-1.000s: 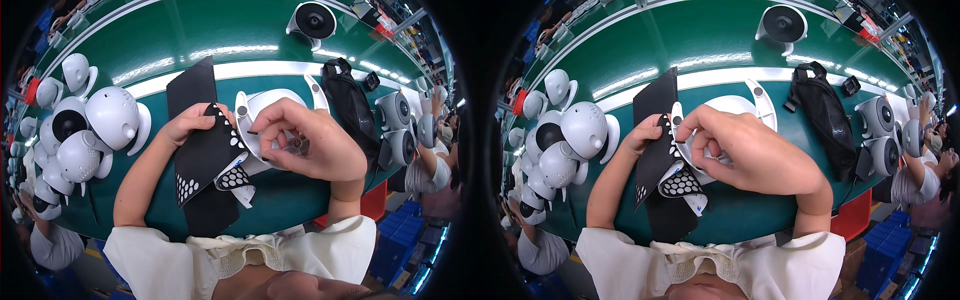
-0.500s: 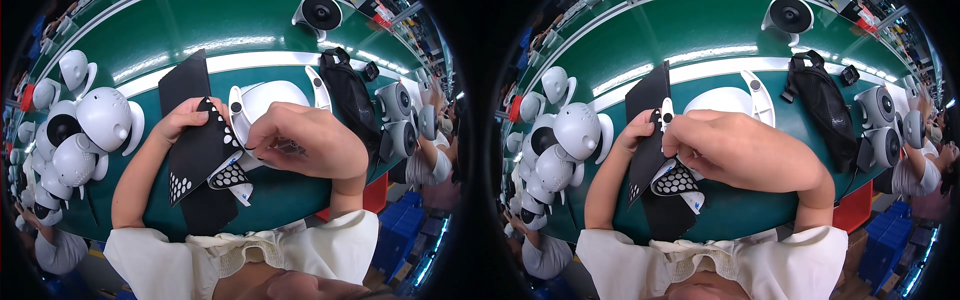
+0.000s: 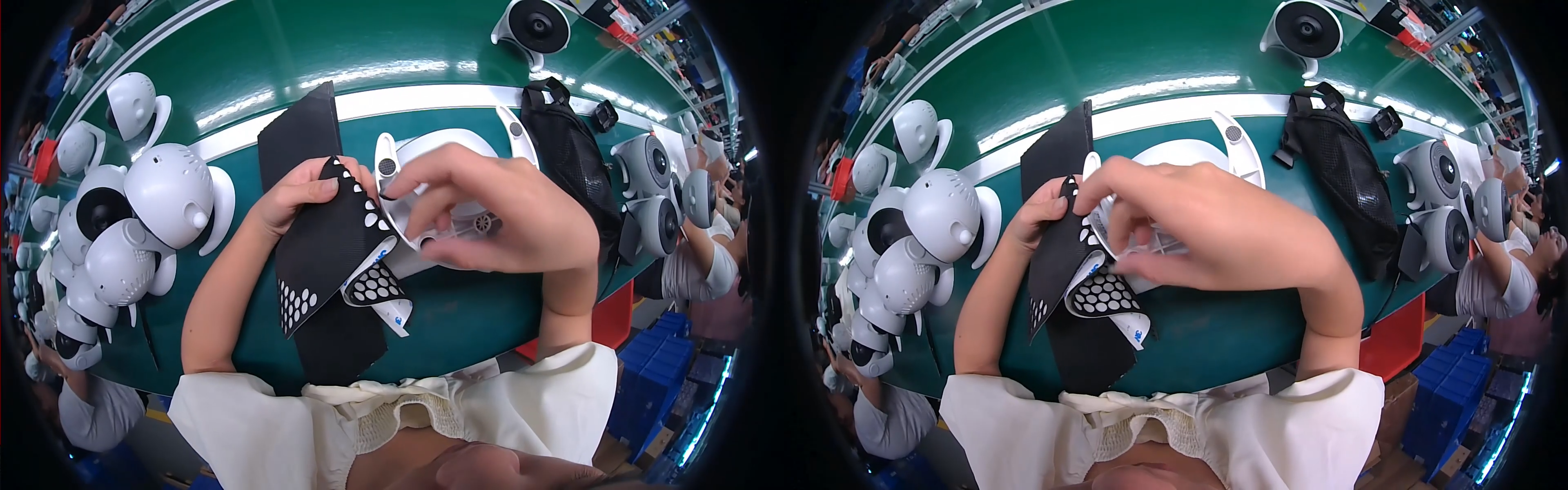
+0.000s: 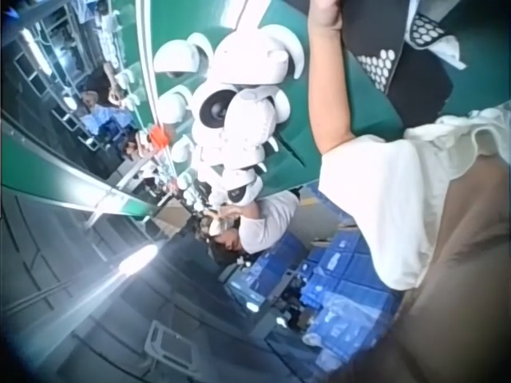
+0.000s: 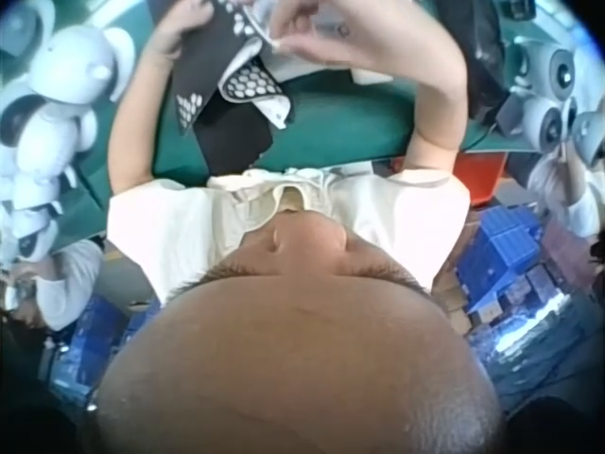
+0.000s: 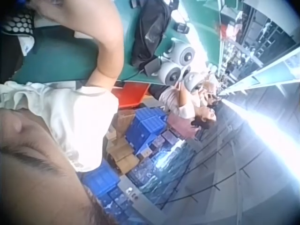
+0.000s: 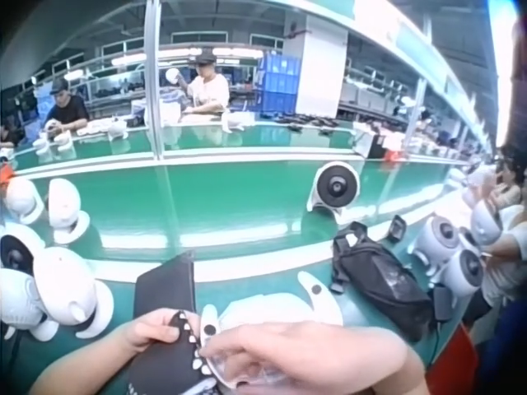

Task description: Manually assemble security camera components by fitting housing parts and inserting rubber plugs into the base.

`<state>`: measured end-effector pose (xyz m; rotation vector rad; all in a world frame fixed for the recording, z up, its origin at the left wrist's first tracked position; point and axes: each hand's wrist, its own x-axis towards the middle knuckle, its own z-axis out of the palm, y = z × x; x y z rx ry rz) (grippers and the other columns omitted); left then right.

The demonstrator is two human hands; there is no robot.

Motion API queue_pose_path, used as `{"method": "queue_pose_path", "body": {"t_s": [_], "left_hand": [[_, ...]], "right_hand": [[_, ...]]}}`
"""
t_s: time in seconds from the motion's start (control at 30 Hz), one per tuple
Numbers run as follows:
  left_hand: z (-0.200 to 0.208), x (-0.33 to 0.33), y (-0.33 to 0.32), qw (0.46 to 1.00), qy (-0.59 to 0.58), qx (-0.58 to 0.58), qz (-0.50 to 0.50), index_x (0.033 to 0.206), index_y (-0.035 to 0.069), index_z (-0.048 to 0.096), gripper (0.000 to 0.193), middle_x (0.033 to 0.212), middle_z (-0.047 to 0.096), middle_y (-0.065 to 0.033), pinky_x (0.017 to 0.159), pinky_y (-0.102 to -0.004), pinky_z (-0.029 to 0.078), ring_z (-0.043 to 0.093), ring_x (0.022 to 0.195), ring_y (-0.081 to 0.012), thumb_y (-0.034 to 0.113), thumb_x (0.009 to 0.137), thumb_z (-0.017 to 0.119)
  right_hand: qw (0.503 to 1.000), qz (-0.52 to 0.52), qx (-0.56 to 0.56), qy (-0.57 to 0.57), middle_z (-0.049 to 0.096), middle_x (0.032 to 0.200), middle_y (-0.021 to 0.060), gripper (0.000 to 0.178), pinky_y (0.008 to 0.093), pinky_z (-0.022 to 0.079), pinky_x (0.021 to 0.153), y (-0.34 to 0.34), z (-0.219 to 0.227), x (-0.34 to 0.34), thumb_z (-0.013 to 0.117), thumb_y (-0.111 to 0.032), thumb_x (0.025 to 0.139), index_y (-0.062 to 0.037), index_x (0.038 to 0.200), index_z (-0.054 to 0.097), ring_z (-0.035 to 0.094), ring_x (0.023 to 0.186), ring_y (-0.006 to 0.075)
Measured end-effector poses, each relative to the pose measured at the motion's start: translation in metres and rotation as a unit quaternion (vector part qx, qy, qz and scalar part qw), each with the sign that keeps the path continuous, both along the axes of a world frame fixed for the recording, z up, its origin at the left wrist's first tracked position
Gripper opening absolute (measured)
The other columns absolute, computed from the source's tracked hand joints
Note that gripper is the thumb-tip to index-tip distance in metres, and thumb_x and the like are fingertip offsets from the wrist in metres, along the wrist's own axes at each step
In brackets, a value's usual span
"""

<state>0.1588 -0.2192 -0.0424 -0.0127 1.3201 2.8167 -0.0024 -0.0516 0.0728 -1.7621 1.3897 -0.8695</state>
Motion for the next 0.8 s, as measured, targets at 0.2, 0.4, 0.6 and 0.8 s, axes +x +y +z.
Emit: {"method": "queue_pose_path", "body": {"t_s": [0.2, 0.4, 0.6, 0.8], "left_hand": [[-0.001, -0.003, 0.0, 1.0, 0.011, 0.008, -0.009, 0.095, -0.004, 0.051, 0.03, 0.097, 0.055, -0.013, 0.081, -0.0262, 0.044, 0.056, 0.088, -0.0171, 0.021, 0.079, 0.056], [-0.005, 0.0, -0.003, 1.0, 0.022, 0.008, -0.012, 0.096, -0.004, 0.052, 0.032, 0.096, 0.056, -0.0115, 0.08, -0.0253, 0.044, 0.055, 0.088, -0.0158, 0.023, 0.079, 0.057], [-0.006, -0.001, -0.003, 1.0, 0.023, 0.008, -0.007, 0.097, -0.004, 0.052, 0.033, 0.095, 0.056, -0.011, 0.08, -0.0248, 0.044, 0.056, 0.087, -0.0151, 0.023, 0.079, 0.057], [-0.006, -0.001, -0.002, 1.0, 0.026, 0.016, -0.008, 0.1, -0.004, 0.052, 0.033, 0.095, 0.057, -0.0101, 0.08, -0.0246, 0.045, 0.057, 0.087, -0.0146, 0.022, 0.08, 0.056]], "right_hand": [[0.974, 0.024, -0.059, 0.216, 0.062, 0.094, -0.002, 0.061, 0.0282, 0.035, 0.076, 0.025, 0.005, 0.002, 0.076, -0.019, 0.056, -0.0075, 0.111, 0.054, 0.054, 0.076, 0.0178], [0.969, -0.01, -0.116, 0.219, 0.056, 0.084, 0.0013, 0.052, 0.0263, 0.039, 0.07, 0.027, -0.006, 0.01, 0.068, -0.008, 0.063, -0.0082, 0.113, 0.053, 0.052, 0.075, 0.0174], [0.94, -0.005, -0.232, 0.25, 0.057, 0.085, 0.0024, 0.046, 0.0272, 0.04, 0.065, 0.025, -0.018, 0.01, 0.066, -0.007, 0.06, -0.0041, 0.105, 0.055, 0.053, 0.073, 0.0158], [0.915, 0.001, -0.311, 0.257, 0.058, 0.091, 0.0068, 0.036, 0.0291, 0.042, 0.064, 0.022, -0.03, 0.008, 0.06, -0.008, 0.062, -0.0027, 0.097, 0.056, 0.055, 0.077, 0.0188]]}}
